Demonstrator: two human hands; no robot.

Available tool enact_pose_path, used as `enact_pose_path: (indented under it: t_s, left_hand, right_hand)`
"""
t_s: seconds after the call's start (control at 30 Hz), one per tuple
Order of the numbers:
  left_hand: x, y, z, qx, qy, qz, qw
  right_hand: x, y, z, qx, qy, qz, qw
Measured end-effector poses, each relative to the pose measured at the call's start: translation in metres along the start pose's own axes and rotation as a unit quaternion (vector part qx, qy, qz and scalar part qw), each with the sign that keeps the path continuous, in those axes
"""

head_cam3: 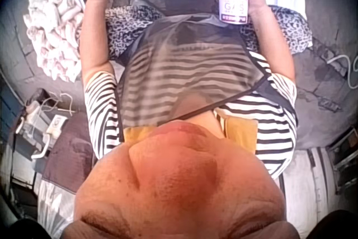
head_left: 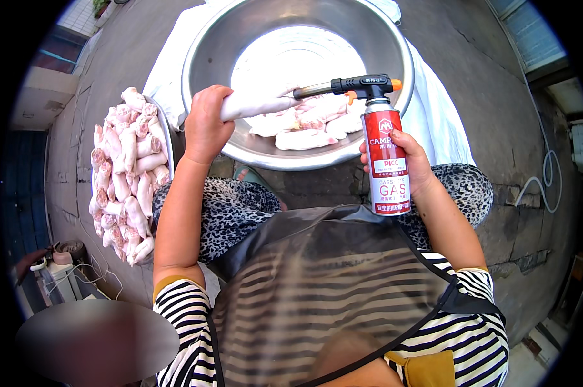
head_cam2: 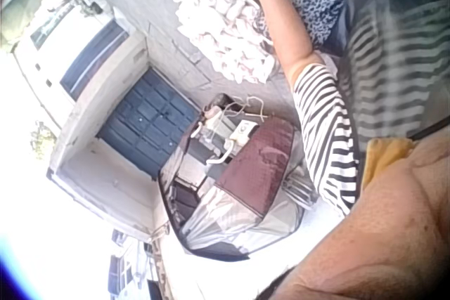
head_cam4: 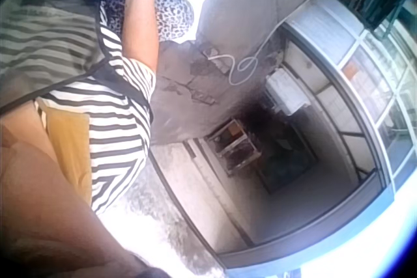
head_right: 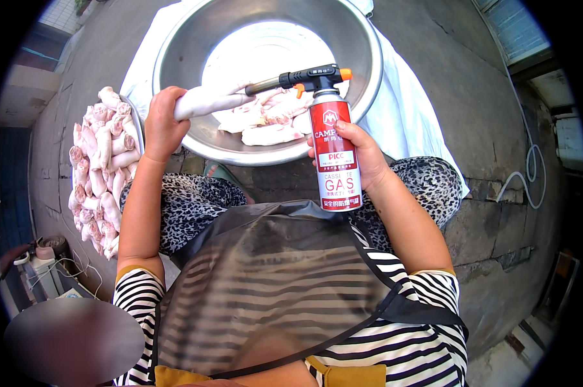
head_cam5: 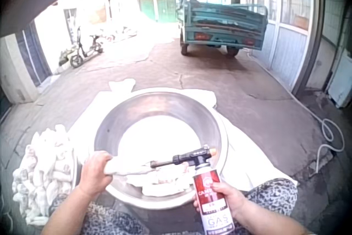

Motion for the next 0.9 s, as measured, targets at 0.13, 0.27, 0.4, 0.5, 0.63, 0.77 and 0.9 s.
enact_pose_path:
  t_s: [0.13, 0.27, 0.4, 0.5, 0.63, 0.77, 0.9]
  left_hand:
    - [-0.0007, -0.0002, -0.0006, 0.005, -0.003, 0.002, 1.000]
    - [0.0001, 0.0014, -0.0018, 0.006, -0.002, 0.005, 1.000]
    - [-0.0013, -0.0004, -0.0006, 0.005, -0.005, 0.004, 1.000]
    - [-0.0014, 0.0002, -0.0012, 0.009, -0.009, 0.004, 1.000]
    - [-0.0020, -0.0012, 0.0006, 0.009, -0.009, 0.005, 1.000]
    - [-0.0018, -0.0005, -0.0003, 0.008, -0.007, 0.004, 1.000]
    - [-0.0018, -0.0004, -0.0002, 0.011, -0.010, 0.003, 1.000]
  right_hand:
    - [-0.0003, -0.0012, 0.0000, 0.000, -0.012, -0.008, 1.000]
    - [-0.0004, -0.0035, -0.0002, 0.000, -0.009, -0.004, 1.000]
    - [0.0008, 0.0002, -0.0005, 0.004, -0.005, -0.009, 1.000]
    - [0.0013, -0.0010, -0.0010, 0.008, -0.007, -0.006, 1.000]
    - [0.0020, 0.0018, -0.0012, 0.012, -0.007, -0.002, 1.000]
    - [0.0017, 0.0002, -0.0011, 0.010, -0.007, -0.004, 1.000]
    - [0.0013, -0.0002, -0.0010, 0.008, -0.007, -0.006, 1.000]
Point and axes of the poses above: each hand's wrist, its own z-axis towards the middle knuckle, its own x-axis out of the palm, y = z × x, the point moved 4 cm from there along z, towards the middle knuckle, and after that the axes turned 3 degrees about -x, right-handed, at the moved point
